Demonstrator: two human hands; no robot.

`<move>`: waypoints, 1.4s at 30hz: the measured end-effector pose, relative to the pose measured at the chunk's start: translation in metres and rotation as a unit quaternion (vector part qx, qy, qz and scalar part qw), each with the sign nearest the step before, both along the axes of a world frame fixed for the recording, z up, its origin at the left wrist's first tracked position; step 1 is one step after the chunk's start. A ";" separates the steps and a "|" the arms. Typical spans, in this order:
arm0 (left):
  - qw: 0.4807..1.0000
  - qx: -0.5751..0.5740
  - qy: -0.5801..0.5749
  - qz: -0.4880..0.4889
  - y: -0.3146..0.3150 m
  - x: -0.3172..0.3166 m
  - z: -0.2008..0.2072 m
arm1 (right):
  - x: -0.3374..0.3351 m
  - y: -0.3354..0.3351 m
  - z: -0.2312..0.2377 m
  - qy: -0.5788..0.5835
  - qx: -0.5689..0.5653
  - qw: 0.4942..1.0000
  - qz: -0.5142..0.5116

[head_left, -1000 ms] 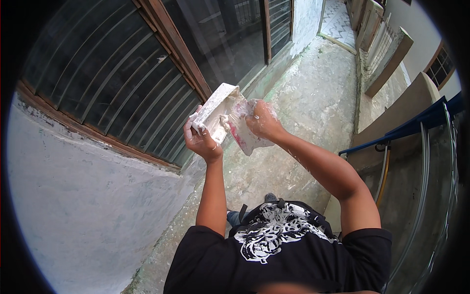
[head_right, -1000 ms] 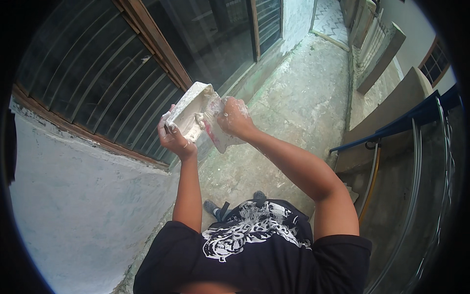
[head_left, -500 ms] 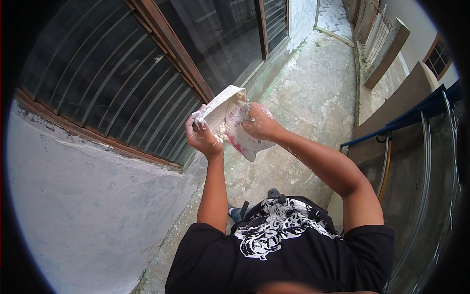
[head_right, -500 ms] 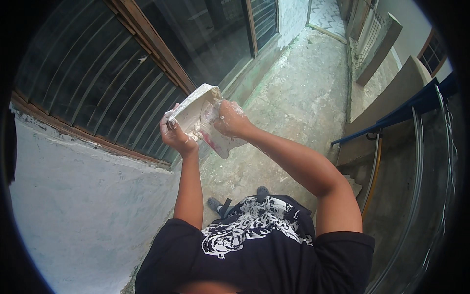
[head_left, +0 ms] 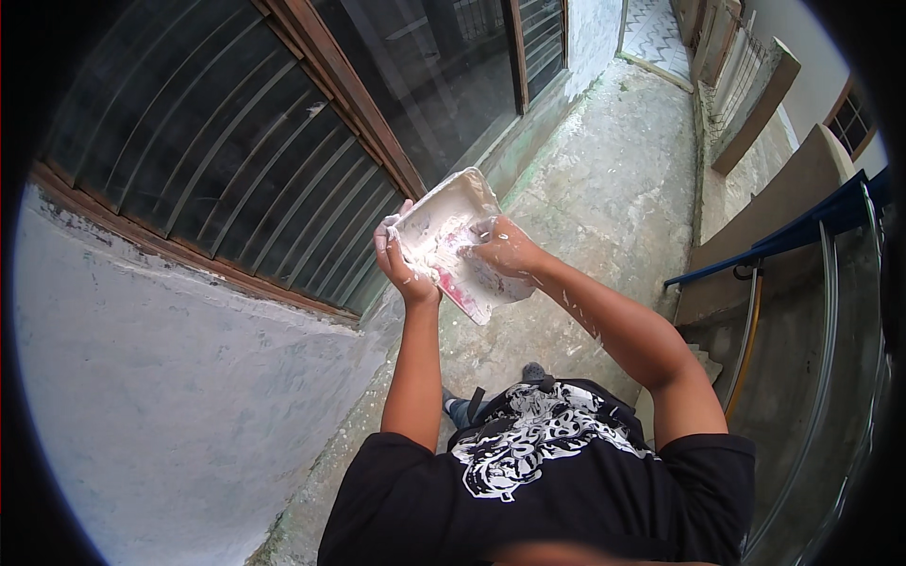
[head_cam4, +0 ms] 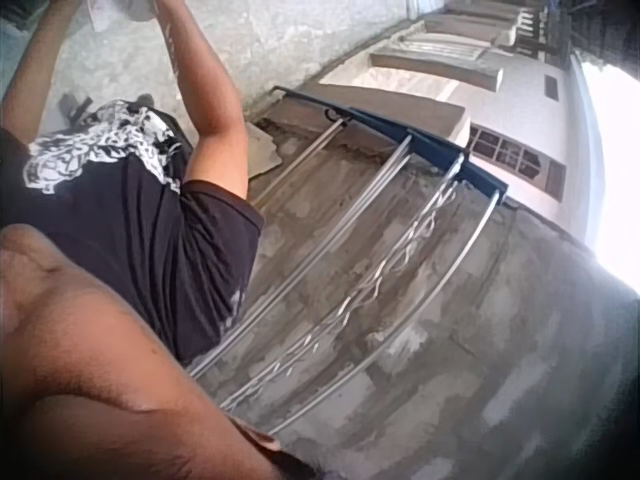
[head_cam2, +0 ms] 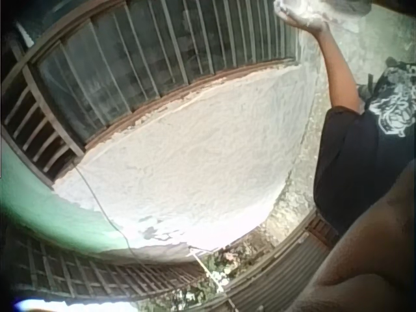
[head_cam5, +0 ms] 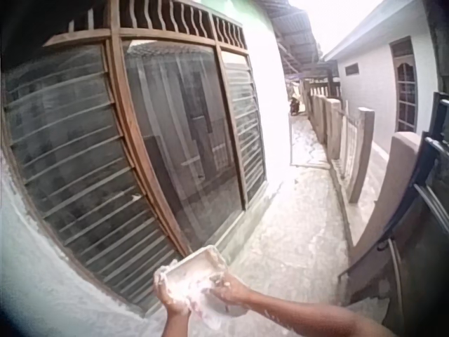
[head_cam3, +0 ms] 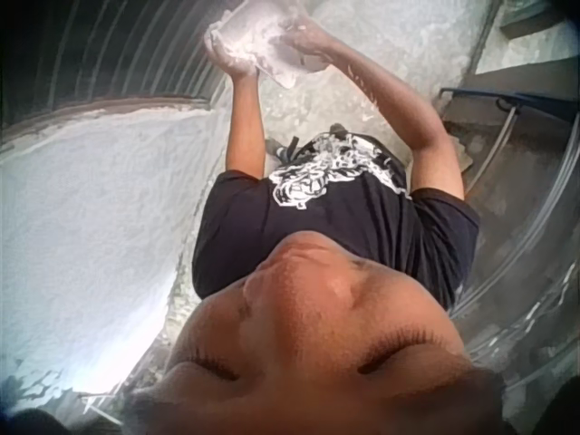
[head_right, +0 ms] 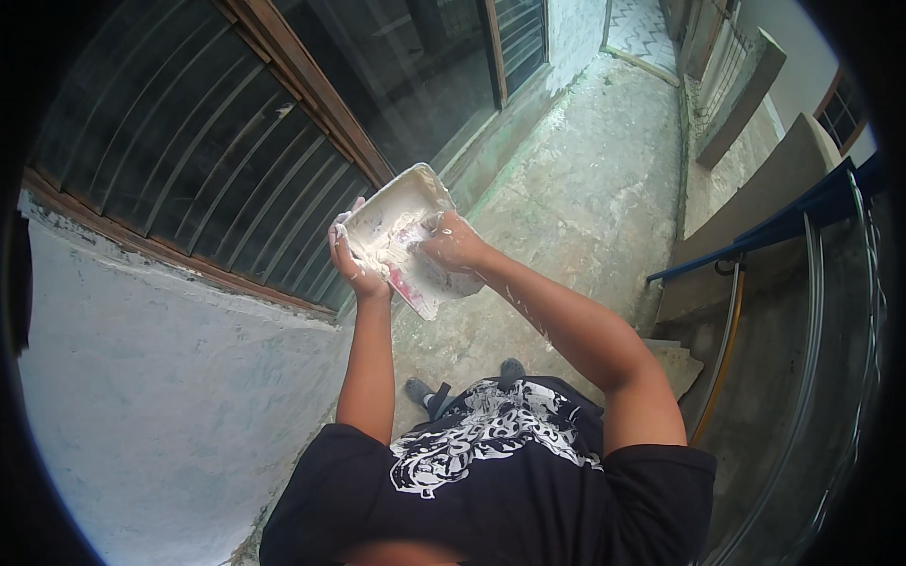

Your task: Applying plaster or joint compound to an exterior wall using a putty knife and a small tray.

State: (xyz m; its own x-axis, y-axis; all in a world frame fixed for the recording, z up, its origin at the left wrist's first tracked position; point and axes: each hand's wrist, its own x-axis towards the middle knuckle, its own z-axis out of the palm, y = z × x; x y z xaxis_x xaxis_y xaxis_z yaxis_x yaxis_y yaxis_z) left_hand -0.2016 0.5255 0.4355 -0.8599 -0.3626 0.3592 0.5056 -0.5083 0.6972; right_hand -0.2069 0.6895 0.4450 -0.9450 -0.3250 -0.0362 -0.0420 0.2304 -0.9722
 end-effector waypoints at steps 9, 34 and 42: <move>0.999 0.025 -0.041 -0.022 -0.006 -0.001 -0.018 | 0.000 -0.006 -0.031 -0.143 -0.144 0.979 0.022; 0.977 0.124 -0.173 0.021 -0.041 0.019 0.012 | 0.027 0.049 -0.010 0.118 -0.139 0.961 -0.210; 0.987 0.070 -0.133 0.053 -0.008 0.034 0.050 | 0.014 0.004 -0.012 0.349 -0.032 0.874 -0.336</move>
State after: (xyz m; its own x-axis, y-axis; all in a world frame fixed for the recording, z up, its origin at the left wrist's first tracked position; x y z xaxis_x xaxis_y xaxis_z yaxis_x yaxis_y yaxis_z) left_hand -0.1671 0.5173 0.4854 -0.8712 -0.4866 0.0648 0.3694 -0.5630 0.7393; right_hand -0.1926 0.6936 0.4334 -0.7084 0.3314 0.6232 -0.5064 0.3764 -0.7758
